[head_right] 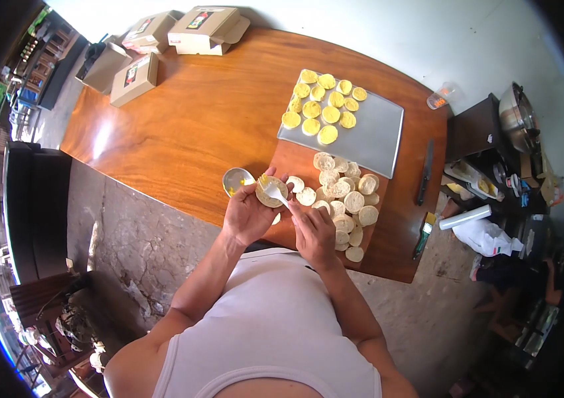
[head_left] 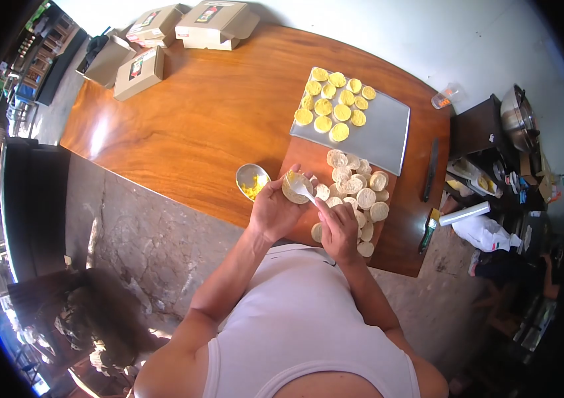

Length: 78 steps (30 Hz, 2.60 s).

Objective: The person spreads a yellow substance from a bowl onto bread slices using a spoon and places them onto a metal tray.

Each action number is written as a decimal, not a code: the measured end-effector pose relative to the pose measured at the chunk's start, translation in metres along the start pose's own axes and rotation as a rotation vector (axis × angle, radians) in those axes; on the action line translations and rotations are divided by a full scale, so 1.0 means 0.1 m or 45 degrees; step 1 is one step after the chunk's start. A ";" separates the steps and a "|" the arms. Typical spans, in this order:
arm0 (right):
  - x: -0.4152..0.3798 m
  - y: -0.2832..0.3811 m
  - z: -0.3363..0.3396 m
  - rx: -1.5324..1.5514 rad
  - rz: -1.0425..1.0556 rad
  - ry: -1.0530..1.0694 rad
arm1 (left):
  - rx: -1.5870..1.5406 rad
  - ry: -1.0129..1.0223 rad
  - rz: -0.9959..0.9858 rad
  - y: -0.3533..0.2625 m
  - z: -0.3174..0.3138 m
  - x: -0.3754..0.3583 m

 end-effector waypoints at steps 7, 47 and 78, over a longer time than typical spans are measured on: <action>0.06 0.00 0.13 -0.019 -0.015 0.211 | 0.142 -0.007 0.026 -0.08 0.09 0.01; 0.32 -0.86 -1.77 0.188 -0.253 0.384 | 0.108 -0.568 -0.218 -1.38 2.27 -1.09; 0.18 -0.96 -2.17 0.538 -0.420 0.614 | 0.062 -0.571 -0.192 -1.11 2.17 -0.95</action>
Point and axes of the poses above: each hand's wrist, its own x-axis towards the middle knuckle, its own z-axis out of the back of the hand, y = z × x, the point moved 6 cm from there along x, towards the middle knuckle, and after that the axes turned 15 degrees about y, right-handed, at the moved point
